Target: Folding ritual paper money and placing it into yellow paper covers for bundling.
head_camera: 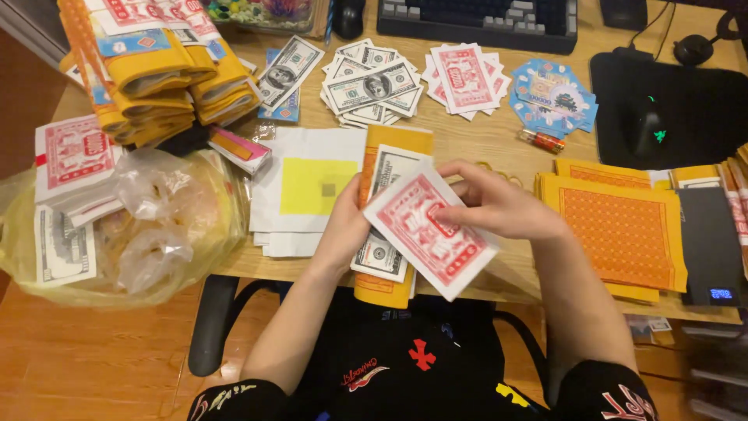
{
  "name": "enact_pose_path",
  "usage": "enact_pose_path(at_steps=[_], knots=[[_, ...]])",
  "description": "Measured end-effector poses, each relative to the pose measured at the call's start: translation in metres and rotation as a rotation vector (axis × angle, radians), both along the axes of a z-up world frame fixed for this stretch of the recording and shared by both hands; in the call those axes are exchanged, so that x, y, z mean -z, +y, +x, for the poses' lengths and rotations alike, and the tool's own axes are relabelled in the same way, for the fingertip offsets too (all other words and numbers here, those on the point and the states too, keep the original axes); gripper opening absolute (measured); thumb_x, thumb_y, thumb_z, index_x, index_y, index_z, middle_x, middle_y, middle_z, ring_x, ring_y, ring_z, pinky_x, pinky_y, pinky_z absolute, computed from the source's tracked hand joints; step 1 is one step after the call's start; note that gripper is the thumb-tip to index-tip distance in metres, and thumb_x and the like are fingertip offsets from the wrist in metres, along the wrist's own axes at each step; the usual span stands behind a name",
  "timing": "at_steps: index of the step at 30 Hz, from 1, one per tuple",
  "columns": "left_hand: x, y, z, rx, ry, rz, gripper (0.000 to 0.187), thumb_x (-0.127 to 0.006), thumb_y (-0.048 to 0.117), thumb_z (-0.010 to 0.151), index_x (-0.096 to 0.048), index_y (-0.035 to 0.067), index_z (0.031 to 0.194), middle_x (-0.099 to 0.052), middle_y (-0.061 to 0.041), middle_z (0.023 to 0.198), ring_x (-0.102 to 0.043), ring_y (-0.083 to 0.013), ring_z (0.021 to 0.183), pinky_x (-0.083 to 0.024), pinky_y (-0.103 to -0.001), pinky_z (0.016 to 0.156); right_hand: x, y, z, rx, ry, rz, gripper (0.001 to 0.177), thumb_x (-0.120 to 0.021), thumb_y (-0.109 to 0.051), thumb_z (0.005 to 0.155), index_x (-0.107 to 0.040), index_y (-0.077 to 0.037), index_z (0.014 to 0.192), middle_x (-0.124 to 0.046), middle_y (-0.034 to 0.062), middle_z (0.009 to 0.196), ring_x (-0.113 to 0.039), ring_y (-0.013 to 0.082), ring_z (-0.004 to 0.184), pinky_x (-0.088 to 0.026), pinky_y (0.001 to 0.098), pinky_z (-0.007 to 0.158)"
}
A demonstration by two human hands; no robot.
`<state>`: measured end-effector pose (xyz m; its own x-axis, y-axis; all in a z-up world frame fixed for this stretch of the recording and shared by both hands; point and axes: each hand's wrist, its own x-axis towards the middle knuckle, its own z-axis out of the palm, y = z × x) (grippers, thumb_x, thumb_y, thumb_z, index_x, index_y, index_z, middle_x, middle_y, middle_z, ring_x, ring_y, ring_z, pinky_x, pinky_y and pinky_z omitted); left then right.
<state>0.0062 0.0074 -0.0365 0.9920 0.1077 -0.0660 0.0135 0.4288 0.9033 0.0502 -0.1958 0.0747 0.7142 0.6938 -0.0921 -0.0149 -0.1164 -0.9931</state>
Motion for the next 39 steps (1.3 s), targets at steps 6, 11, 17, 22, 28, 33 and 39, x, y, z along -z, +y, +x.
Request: enact_pose_path(at_steps=[6, 11, 17, 22, 28, 33, 39], knots=[[-0.019, -0.007, -0.010, 0.251, -0.079, 0.062, 0.029, -0.063, 0.014, 0.094, -0.061, 0.005, 0.122, -0.067, -0.011, 0.103, -0.061, -0.0175, 0.097, -0.055, -0.037, 0.084, -0.031, 0.001, -0.005, -0.223, -0.240, -0.488, 0.054, -0.066, -0.015, 0.087, -0.042, -0.014, 0.135, -0.069, 0.0084, 0.068, -0.061, 0.0183, 0.055, -0.052, 0.0315, 0.055], [-0.037, 0.000, -0.008, 0.348, 0.059, 0.339, 0.064, -0.037, 0.049, 0.102, -0.047, -0.003, 0.138, -0.050, -0.027, 0.138, -0.043, -0.0328, 0.133, -0.031, -0.050, 0.113, -0.033, 0.003, -0.009, -0.277, -0.315, -0.750, 0.052, -0.066, -0.021, 0.086, -0.041, -0.019, 0.132, -0.070, 0.0150, 0.068, -0.062, 0.0374, 0.062, -0.046, 0.0438, 0.062], [-0.017, -0.009, -0.011, 0.105, -0.054, 0.285, 0.040, -0.058, 0.025, 0.098, -0.052, 0.002, 0.131, -0.065, -0.018, 0.112, -0.055, -0.0210, 0.107, -0.050, -0.045, 0.093, 0.004, -0.005, -0.010, 0.009, -0.975, -0.733, 0.072, -0.071, -0.033, 0.085, -0.038, -0.010, 0.144, -0.064, 0.0185, 0.112, -0.059, 0.0393, 0.109, -0.046, 0.0510, 0.090], [-0.024, -0.015, -0.009, -0.049, 0.001, -0.014, 0.037, -0.055, 0.022, 0.100, -0.048, 0.004, 0.131, -0.063, -0.011, 0.111, -0.060, -0.0148, 0.100, -0.055, -0.038, 0.088, 0.059, 0.009, -0.045, 0.195, -1.362, -0.461, 0.068, -0.051, -0.049, 0.093, -0.044, -0.004, 0.143, -0.043, 0.0186, 0.148, -0.038, 0.0370, 0.139, -0.020, 0.0537, 0.116], [0.008, -0.030, -0.010, 0.141, 0.220, -0.529, 0.044, -0.065, 0.023, 0.093, -0.052, -0.001, 0.128, -0.066, -0.017, 0.107, -0.068, -0.0237, 0.093, -0.057, -0.043, 0.082, 0.081, 0.020, -0.075, 0.204, -0.915, 0.040, 0.090, -0.024, -0.065, 0.095, -0.033, 0.010, 0.144, -0.022, 0.0319, 0.155, -0.020, 0.0456, 0.144, -0.016, 0.0539, 0.118], [-0.009, -0.043, -0.022, 0.332, 0.111, -0.664, 0.037, -0.052, 0.025, 0.101, -0.053, 0.001, 0.129, -0.063, -0.018, 0.118, -0.065, -0.0287, 0.107, -0.052, -0.047, 0.093, 0.096, 0.016, -0.072, 0.281, -0.964, 0.153, 0.090, -0.018, -0.063, 0.098, -0.039, 0.014, 0.138, -0.032, 0.0359, 0.148, -0.029, 0.0490, 0.141, -0.022, 0.0549, 0.117], [0.017, -0.033, -0.017, 0.275, -0.073, -0.509, 0.042, -0.050, 0.023, 0.103, -0.045, -0.002, 0.136, -0.061, -0.016, 0.119, -0.063, -0.0244, 0.108, -0.050, -0.044, 0.097, 0.081, 0.011, -0.074, 0.236, -1.016, 0.133, 0.065, -0.047, -0.048, 0.095, -0.056, 0.009, 0.128, -0.040, 0.0338, 0.144, -0.036, 0.0503, 0.136, -0.030, 0.0544, 0.114]])
